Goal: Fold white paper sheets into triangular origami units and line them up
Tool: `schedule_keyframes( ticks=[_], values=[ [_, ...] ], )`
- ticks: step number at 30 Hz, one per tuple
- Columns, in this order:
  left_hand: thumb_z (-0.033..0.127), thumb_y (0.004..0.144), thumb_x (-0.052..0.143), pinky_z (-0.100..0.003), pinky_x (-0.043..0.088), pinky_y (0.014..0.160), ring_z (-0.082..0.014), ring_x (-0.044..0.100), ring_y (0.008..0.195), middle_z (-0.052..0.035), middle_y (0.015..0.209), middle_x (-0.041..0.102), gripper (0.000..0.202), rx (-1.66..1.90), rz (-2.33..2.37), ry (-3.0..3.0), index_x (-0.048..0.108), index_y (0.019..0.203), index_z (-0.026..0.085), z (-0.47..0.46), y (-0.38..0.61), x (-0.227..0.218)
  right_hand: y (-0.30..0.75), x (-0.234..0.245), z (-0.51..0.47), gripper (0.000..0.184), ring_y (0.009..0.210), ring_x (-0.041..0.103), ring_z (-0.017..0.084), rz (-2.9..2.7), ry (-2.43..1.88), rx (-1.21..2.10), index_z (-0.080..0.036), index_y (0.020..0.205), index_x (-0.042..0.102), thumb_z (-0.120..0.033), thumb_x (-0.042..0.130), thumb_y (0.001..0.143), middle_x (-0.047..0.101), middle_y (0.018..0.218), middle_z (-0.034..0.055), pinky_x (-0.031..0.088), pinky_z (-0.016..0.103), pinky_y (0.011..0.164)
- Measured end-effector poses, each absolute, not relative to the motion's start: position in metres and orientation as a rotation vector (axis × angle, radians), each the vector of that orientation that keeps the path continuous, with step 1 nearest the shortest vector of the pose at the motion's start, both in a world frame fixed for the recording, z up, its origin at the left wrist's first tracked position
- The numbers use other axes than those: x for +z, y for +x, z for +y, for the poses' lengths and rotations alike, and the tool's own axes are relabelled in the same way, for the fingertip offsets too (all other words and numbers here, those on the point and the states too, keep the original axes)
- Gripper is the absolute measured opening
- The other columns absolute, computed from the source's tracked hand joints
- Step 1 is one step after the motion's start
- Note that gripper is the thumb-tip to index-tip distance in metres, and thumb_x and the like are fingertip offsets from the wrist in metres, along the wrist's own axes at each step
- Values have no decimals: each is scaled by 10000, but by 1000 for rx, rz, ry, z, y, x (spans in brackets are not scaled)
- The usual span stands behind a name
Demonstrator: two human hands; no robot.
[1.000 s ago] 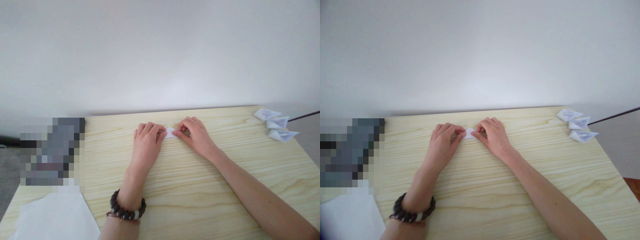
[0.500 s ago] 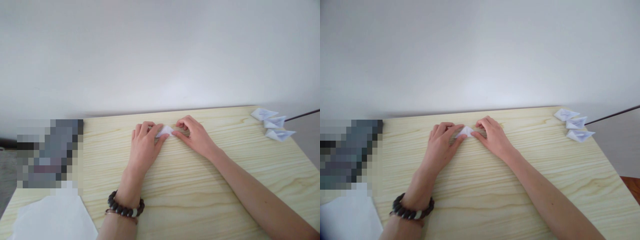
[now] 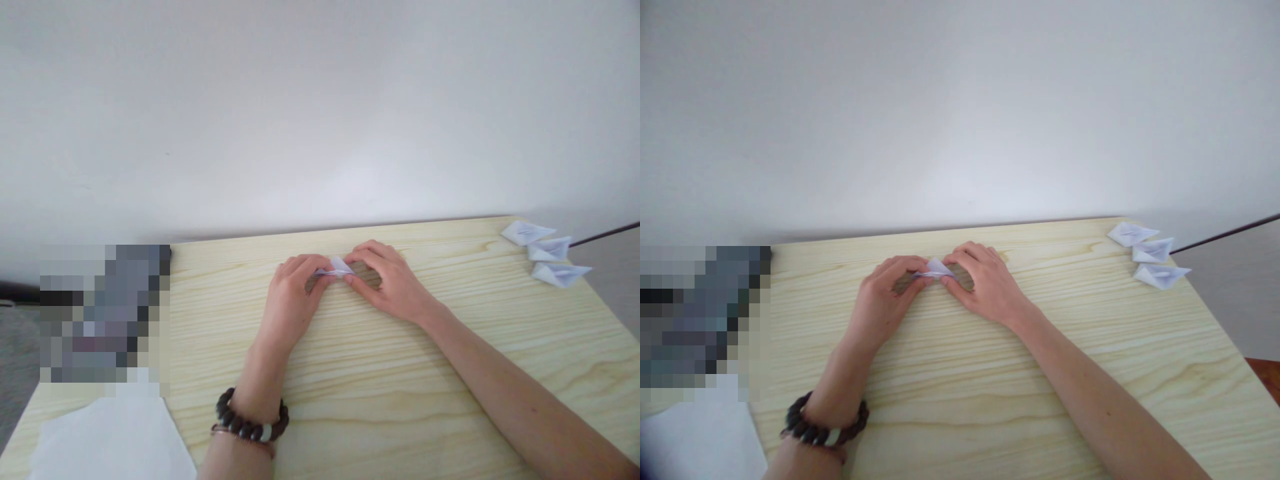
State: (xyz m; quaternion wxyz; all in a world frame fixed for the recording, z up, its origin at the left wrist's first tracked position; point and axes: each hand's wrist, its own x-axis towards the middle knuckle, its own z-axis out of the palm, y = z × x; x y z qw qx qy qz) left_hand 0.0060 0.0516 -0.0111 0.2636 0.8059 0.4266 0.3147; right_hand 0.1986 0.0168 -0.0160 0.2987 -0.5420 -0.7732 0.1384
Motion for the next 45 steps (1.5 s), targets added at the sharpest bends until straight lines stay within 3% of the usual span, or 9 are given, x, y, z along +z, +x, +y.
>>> schedule_keyframes(
  ticks=[4, 9, 14, 22, 31, 36, 41, 45],
  values=[
    [253, 823, 638, -247, 484, 680, -132, 619, 728, -1, 833, 697, 82, 912, 1161, 1971, 657, 888, 206, 51, 6, -12, 200, -15, 18, 141, 812, 576, 187, -2064, -1384, 396, -189, 936, 615, -299, 530, 914, 653, 864, 53, 415, 333, 761],
    [358, 788, 684, -238, 480, 627, -119, 598, 635, -2, 873, 738, 472, 815, 1146, 1838, 572, 1227, 226, 52, 3, -9, 201, -12, 18, 282, 619, 515, 135, -2009, -1377, 476, -185, 761, 618, -332, 474, 953, 596, 651, 5, 374, 282, 649],
    [375, 828, 624, -256, 489, 688, -168, 659, 753, -1, 858, 750, 234, 677, 1076, 1881, 727, 975, 225, 52, 2, -4, 204, -10, 19, 304, 563, 507, 111, -1990, -1335, 541, -184, 709, 636, -345, 516, 937, 589, 593, -20, 358, 275, 642],
    [390, 838, 578, -230, 385, 511, -136, 554, 570, 15, 598, 644, 276, 571, 1049, 1928, 719, 706, 192, 52, -1, 4, 212, -5, 18, 345, 516, 473, 94, -1987, -1198, 834, -192, 678, 686, -345, 516, 936, 537, 519, -43, 383, 263, 653],
    [375, 872, 524, -234, 304, 507, -105, 435, 512, 25, 525, 558, 335, 483, 1033, 1945, 688, 663, 172, 51, 3, 3, 208, -6, 19, 392, 510, 449, 88, -2055, -1199, 729, -165, 550, 542, -269, 503, 925, 505, 501, -32, 360, 269, 640],
    [405, 876, 538, -226, 326, 541, -98, 434, 536, 21, 586, 599, 327, 500, 963, 1914, 709, 715, 176, 50, 2, 4, 209, -7, 17, 317, 536, 434, 107, -1912, -1259, 808, -167, 628, 600, -306, 528, 903, 475, 499, -27, 324, 244, 537],
    [409, 923, 457, -226, 309, 507, -100, 454, 511, 3, 521, 582, 448, 469, 888, 1923, 673, 620, 160, 51, 1, 11, 211, -6, 15, 372, 517, 444, 92, -1711, -1294, 951, -162, 618, 582, -353, 493, 924, 517, 556, -18, 313, 232, 501],
    [361, 926, 452, -219, 348, 516, -98, 471, 482, 8, 475, 566, 438, 510, 842, 1880, 599, 566, 157, 52, -2, 13, 212, -6, 16, 408, 514, 427, 96, -1808, -1289, 920, -161, 607, 604, -382, 487, 930, 461, 509, -27, 317, 235, 520]
  ],
)
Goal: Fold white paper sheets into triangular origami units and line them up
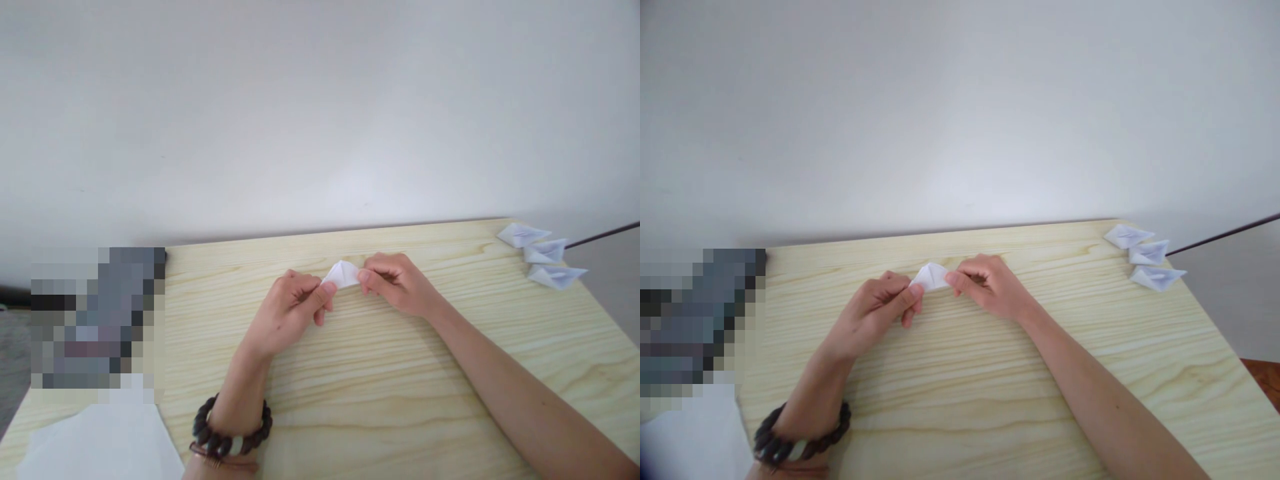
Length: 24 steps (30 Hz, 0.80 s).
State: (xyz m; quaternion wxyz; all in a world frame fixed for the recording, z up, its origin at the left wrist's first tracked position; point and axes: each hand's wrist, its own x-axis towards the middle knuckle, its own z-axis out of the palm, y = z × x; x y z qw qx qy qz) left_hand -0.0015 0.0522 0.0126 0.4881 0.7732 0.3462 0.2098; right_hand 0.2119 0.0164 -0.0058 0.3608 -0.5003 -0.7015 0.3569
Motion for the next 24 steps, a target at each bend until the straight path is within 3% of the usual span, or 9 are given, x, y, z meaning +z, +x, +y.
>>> schedule_keyframes(
  ticks=[4, 8, 12, 15, 20, 24],
  values=[
    [363, 927, 457, -220, 358, 513, -100, 443, 447, 28, 384, 469, 467, 530, 879, 1859, 550, 513, 167, 52, -2, 11, 212, -6, 18, 423, 506, 401, 96, -1873, -1276, 872, -165, 595, 602, -386, 481, 934, 414, 482, -36, 304, 239, 525],
    [360, 925, 475, -229, 376, 546, -98, 481, 484, 18, 466, 546, 439, 568, 881, 1899, 600, 553, 162, 51, 0, 9, 212, -6, 17, 447, 498, 402, 97, -1836, -1295, 880, -169, 549, 557, -385, 481, 932, 413, 469, -34, 304, 242, 523],
    [337, 903, 535, -225, 431, 647, -121, 602, 675, 3, 716, 671, 217, 663, 884, 1810, 671, 873, 169, 49, 2, 6, 211, -6, 16, 458, 493, 414, 97, -1867, -1287, 848, -171, 530, 545, -372, 476, 936, 426, 457, -33, 329, 249, 554],
    [322, 900, 545, -222, 453, 664, -134, 631, 760, -7, 809, 692, 283, 719, 918, 1689, 596, 1138, 178, 48, 3, 3, 209, -7, 17, 446, 468, 389, 88, -1955, -1246, 794, -170, 536, 550, -347, 474, 939, 392, 441, -49, 344, 258, 591],
    [323, 879, 573, -237, 456, 683, -139, 630, 743, -11, 805, 703, 193, 687, 981, 1781, 661, 978, 183, 48, 5, 2, 207, -8, 16, 366, 492, 388, 71, -2008, -1216, 708, -164, 561, 503, -290, 539, 903, 435, 492, -59, 346, 264, 646],
    [293, 871, 581, -235, 447, 679, -133, 616, 731, 2, 787, 687, 130, 688, 1000, 1830, 654, 854, 187, 49, 5, 1, 206, -8, 15, 230, 532, 440, 66, -2021, -1202, 676, -159, 675, 575, -261, 587, 881, 552, 581, -51, 342, 263, 669]
  ],
)
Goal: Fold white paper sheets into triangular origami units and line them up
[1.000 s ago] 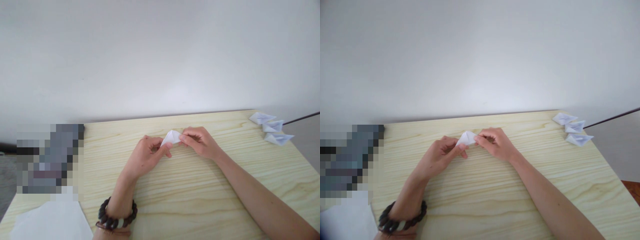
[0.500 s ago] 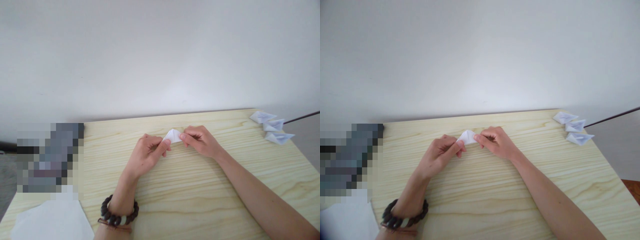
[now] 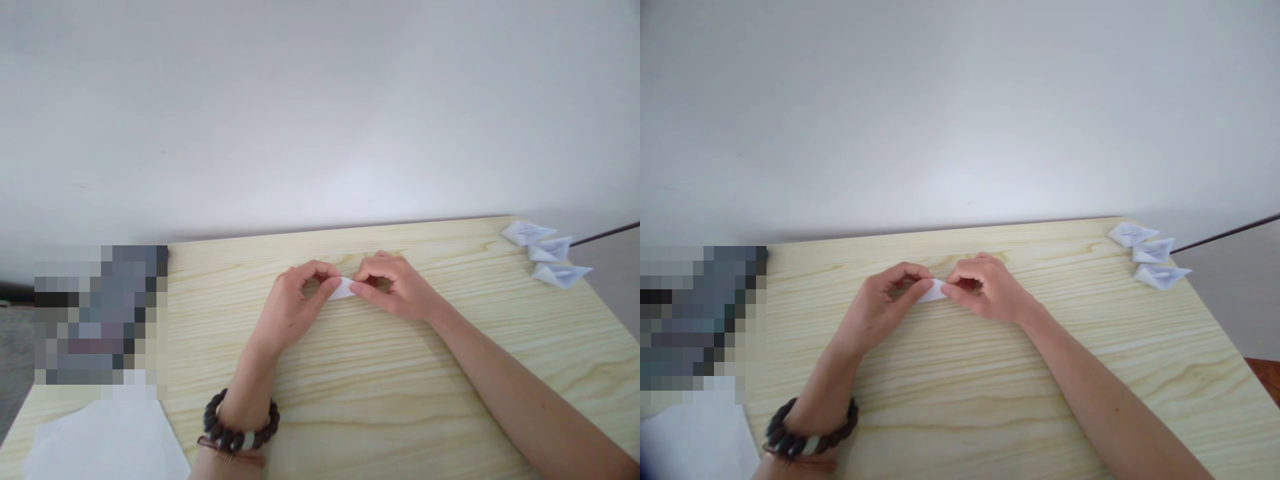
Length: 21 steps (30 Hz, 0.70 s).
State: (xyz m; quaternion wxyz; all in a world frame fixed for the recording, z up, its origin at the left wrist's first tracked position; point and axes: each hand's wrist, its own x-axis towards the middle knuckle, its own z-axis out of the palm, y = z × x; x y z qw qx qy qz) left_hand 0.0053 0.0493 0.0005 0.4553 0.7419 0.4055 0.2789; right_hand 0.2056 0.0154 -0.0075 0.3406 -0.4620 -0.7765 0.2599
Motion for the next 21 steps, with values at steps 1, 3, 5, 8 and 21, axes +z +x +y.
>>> schedule_keyframes(
  ticks=[1, 3, 5, 8, 21],
  values=[
    [279, 869, 578, -231, 443, 666, -129, 608, 713, 7, 769, 678, 118, 689, 1002, 1836, 644, 840, 185, 49, 5, 0, 205, -8, 15, 221, 539, 450, 67, -2031, -1197, 666, -160, 690, 585, -262, 586, 886, 570, 598, -48, 342, 264, 673],
    [253, 868, 564, -223, 430, 623, -121, 587, 666, 15, 717, 650, 109, 684, 1022, 1847, 620, 811, 179, 49, 6, 0, 205, -8, 16, 227, 552, 467, 69, -2057, -1188, 643, -162, 701, 595, -267, 575, 901, 594, 624, -40, 341, 267, 677],
    [246, 870, 551, -217, 416, 586, -120, 574, 645, 17, 688, 629, 114, 680, 1052, 1849, 602, 796, 176, 48, 7, 0, 205, -8, 16, 232, 557, 472, 71, -2070, -1185, 629, -165, 707, 603, -270, 567, 911, 603, 631, -37, 342, 268, 676],
    [296, 878, 555, -219, 433, 603, -130, 599, 688, 2, 743, 658, 141, 687, 1057, 1812, 610, 831, 175, 48, 7, 1, 205, -8, 16, 230, 553, 463, 77, -2018, -1199, 666, -167, 707, 607, -281, 575, 904, 578, 609, -34, 351, 254, 636],
    [350, 886, 540, -247, 423, 640, -152, 589, 711, -3, 779, 710, 229, 564, 1041, 1966, 706, 865, 194, 50, 3, 1, 205, -7, 16, 189, 603, 494, 107, -2004, -1218, 679, -158, 769, 620, -264, 538, 902, 585, 641, 3, 381, 245, 619]
  ],
)
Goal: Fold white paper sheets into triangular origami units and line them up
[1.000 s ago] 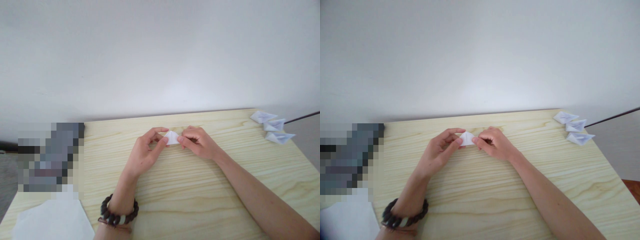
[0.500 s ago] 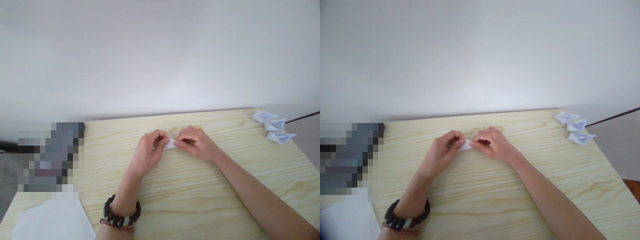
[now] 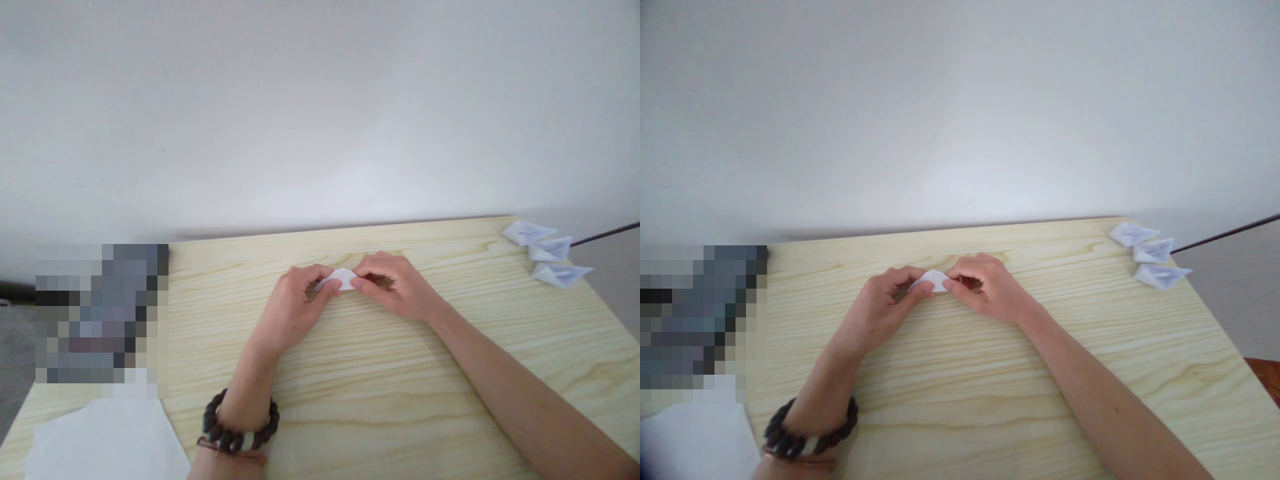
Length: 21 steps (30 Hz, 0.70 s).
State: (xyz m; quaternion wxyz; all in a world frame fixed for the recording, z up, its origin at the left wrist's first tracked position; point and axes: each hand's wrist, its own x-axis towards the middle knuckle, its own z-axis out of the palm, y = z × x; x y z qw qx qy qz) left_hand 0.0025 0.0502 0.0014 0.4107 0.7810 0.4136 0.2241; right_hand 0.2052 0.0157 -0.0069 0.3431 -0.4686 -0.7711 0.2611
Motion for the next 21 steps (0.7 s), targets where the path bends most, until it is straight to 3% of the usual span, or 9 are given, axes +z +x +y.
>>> schedule_keyframes(
  ticks=[5, 11, 13, 17, 21],
  values=[
    [366, 855, 587, -254, 431, 652, -161, 610, 721, -9, 770, 723, 223, 581, 1066, 1877, 715, 813, 188, 50, 2, 0, 205, -8, 15, 192, 579, 477, 99, -1966, -1214, 735, -157, 764, 623, -265, 541, 899, 566, 628, -4, 359, 228, 565],
    [451, 837, 613, -247, 466, 680, -170, 654, 752, -26, 819, 748, 299, 663, 1029, 1643, 716, 899, 178, 50, 4, 1, 208, -6, 14, 217, 531, 412, 84, -1722, -1319, 933, -157, 746, 611, -305, 540, 890, 526, 625, -18, 294, 218, 473],
    [421, 867, 577, -238, 442, 660, -154, 627, 720, -18, 795, 739, 285, 653, 1039, 1736, 724, 818, 182, 49, 3, 4, 208, -6, 14, 216, 524, 401, 81, -1739, -1300, 931, -157, 727, 602, -293, 541, 884, 516, 616, -22, 283, 218, 465],
    [381, 889, 534, -227, 321, 495, -104, 459, 508, 18, 568, 623, 335, 567, 1044, 1885, 685, 676, 171, 49, 2, 9, 208, -6, 14, 194, 568, 449, 92, -1855, -1206, 882, -162, 734, 596, -276, 540, 880, 538, 629, -13, 325, 220, 512],
    [361, 895, 519, -229, 331, 517, -98, 421, 491, 32, 513, 560, 367, 536, 987, 1962, 642, 604, 174, 48, 3, 10, 206, -6, 15, 213, 553, 436, 86, -1827, -1256, 917, -161, 730, 598, -292, 545, 891, 521, 620, -18, 322, 209, 491]
  ],
)
